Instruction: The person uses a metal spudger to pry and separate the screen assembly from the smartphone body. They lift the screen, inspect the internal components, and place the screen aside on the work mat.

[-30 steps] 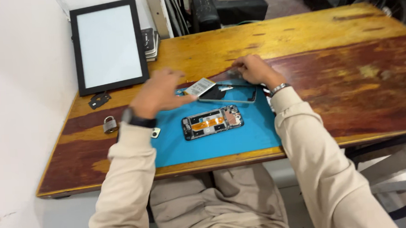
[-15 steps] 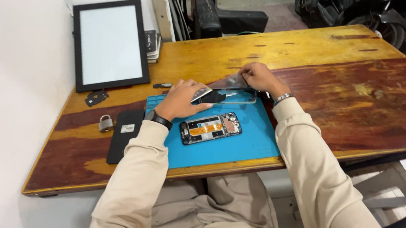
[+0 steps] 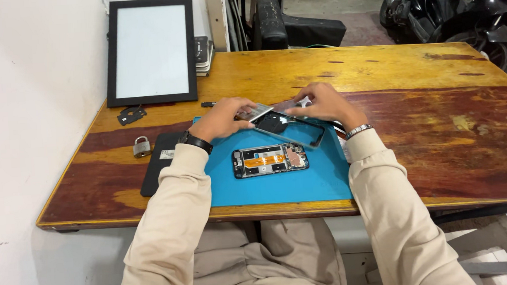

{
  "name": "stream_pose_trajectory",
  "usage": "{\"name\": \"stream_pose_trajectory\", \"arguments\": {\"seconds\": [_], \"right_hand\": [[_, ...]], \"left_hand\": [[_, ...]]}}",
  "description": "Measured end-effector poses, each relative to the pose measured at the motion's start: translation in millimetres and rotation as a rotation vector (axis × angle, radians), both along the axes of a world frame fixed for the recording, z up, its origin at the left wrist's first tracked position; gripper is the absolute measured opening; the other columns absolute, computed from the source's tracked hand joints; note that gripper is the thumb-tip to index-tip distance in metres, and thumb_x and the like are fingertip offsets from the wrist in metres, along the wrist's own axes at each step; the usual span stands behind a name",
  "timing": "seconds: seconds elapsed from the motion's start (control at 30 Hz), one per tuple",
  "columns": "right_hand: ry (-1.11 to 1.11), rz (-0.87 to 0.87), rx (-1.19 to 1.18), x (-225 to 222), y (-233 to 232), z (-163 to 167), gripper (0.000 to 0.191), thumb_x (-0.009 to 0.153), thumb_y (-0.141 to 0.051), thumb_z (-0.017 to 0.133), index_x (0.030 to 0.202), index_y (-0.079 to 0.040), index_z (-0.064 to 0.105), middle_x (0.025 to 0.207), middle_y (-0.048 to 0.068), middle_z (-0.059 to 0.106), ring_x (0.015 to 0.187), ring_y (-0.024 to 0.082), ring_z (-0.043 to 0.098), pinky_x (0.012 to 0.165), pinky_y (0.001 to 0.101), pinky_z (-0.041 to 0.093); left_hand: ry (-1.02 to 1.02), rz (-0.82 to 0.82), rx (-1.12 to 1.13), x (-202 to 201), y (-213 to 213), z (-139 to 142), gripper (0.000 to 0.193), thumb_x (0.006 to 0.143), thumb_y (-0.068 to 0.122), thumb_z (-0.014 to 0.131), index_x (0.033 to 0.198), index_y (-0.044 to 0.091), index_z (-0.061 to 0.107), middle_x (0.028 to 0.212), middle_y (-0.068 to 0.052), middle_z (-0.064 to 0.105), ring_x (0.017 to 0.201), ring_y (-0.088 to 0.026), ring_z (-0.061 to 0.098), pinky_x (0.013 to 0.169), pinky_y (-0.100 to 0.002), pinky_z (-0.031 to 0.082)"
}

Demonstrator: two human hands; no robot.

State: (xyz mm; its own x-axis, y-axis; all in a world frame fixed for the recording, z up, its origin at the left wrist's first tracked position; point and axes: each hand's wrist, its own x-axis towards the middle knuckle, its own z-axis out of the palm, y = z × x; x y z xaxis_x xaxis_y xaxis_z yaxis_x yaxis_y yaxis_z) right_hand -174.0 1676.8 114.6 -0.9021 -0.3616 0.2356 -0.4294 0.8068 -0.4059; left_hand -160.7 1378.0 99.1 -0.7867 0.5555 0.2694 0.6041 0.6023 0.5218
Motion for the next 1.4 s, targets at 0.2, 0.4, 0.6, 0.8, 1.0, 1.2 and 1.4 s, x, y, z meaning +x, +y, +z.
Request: {"name": "stream_pose_trajectory", "arguments": {"seconds": [0.2, 0.4, 0.6, 0.8, 1.0, 1.2, 1.4], "right_hand": [[-0.051, 0.228, 0.113, 26, -19, 10, 0.096, 0.051, -0.053, 0.096, 0.132, -0.007, 0.069, 0.118, 0.021, 0.065, 0.116, 0.040, 0.052, 0.094, 0.0456, 0.043], [-0.066, 0.322, 0.109, 28, -23, 13, 0.090, 0.055, -0.048, 0.095, 0.128, -0.003, 0.068, 0.124, 0.021, 0.066, 0.118, 0.036, 0.060, 0.101, 0.0424, 0.049], [-0.213, 0.197, 0.091, 28, -25, 15, 0.086, 0.054, -0.040, 0.093, 0.130, -0.009, 0.067, 0.119, 0.014, 0.071, 0.103, 0.033, 0.069, 0.089, 0.0415, 0.057], [-0.059, 0.295, -0.022, 26, -18, 19, 0.063, 0.063, -0.018, 0.083, 0.125, -0.011, 0.072, 0.119, 0.014, 0.070, 0.111, 0.031, 0.063, 0.097, 0.0401, 0.051], [0.114, 0.313, 0.061, 19, -11, 9, 0.055, 0.064, -0.007, 0.081, 0.118, -0.012, 0.075, 0.127, 0.012, 0.072, 0.120, 0.035, 0.061, 0.106, 0.0438, 0.046], [-0.006, 0.207, 0.033, 15, -15, 4, 0.022, 0.071, -0.009, 0.079, 0.093, -0.013, 0.083, 0.147, 0.014, 0.062, 0.133, 0.035, 0.058, 0.112, 0.0417, 0.046], [-0.016, 0.247, 0.188, 20, -20, 4, 0.022, 0.064, -0.007, 0.082, 0.084, -0.013, 0.087, 0.151, 0.013, 0.053, 0.133, 0.038, 0.050, 0.114, 0.0467, 0.036]], "left_hand": [[0.008, 0.018, 0.025, 6, 3, 9, 0.036, 0.091, 0.020, 0.074, 0.123, 0.005, 0.069, 0.116, -0.016, 0.072, 0.106, -0.028, 0.071, 0.092, -0.037, 0.056], [0.043, 0.021, 0.138, 7, 5, 9, 0.027, 0.098, 0.016, 0.064, 0.121, 0.002, 0.068, 0.111, -0.017, 0.073, 0.101, -0.028, 0.073, 0.088, -0.038, 0.057], [0.138, 0.069, 0.211, 2, 5, 1, 0.024, 0.101, 0.014, 0.060, 0.119, 0.000, 0.067, 0.108, -0.019, 0.073, 0.095, -0.033, 0.071, 0.084, -0.040, 0.056], [0.172, 0.050, 0.210, -7, 2, -9, 0.024, 0.102, 0.014, 0.058, 0.119, 0.000, 0.066, 0.109, -0.020, 0.072, 0.097, -0.036, 0.069, 0.085, -0.042, 0.055], [0.210, 0.062, 0.208, -5, 2, -17, 0.034, 0.107, 0.012, 0.051, 0.139, 0.006, 0.058, 0.125, -0.020, 0.060, 0.112, -0.036, 0.061, 0.097, -0.043, 0.050], [0.058, 0.087, 0.051, 5, 8, -4, 0.039, 0.098, 0.008, 0.052, 0.128, 0.024, 0.072, 0.140, -0.013, 0.052, 0.111, -0.029, 0.064, 0.098, -0.039, 0.052], [0.142, 0.063, -0.083, 15, 13, -1, 0.024, 0.094, 0.018, 0.065, 0.114, 0.023, 0.078, 0.137, -0.012, 0.055, 0.127, -0.032, 0.055, 0.103, -0.043, 0.048]]}}
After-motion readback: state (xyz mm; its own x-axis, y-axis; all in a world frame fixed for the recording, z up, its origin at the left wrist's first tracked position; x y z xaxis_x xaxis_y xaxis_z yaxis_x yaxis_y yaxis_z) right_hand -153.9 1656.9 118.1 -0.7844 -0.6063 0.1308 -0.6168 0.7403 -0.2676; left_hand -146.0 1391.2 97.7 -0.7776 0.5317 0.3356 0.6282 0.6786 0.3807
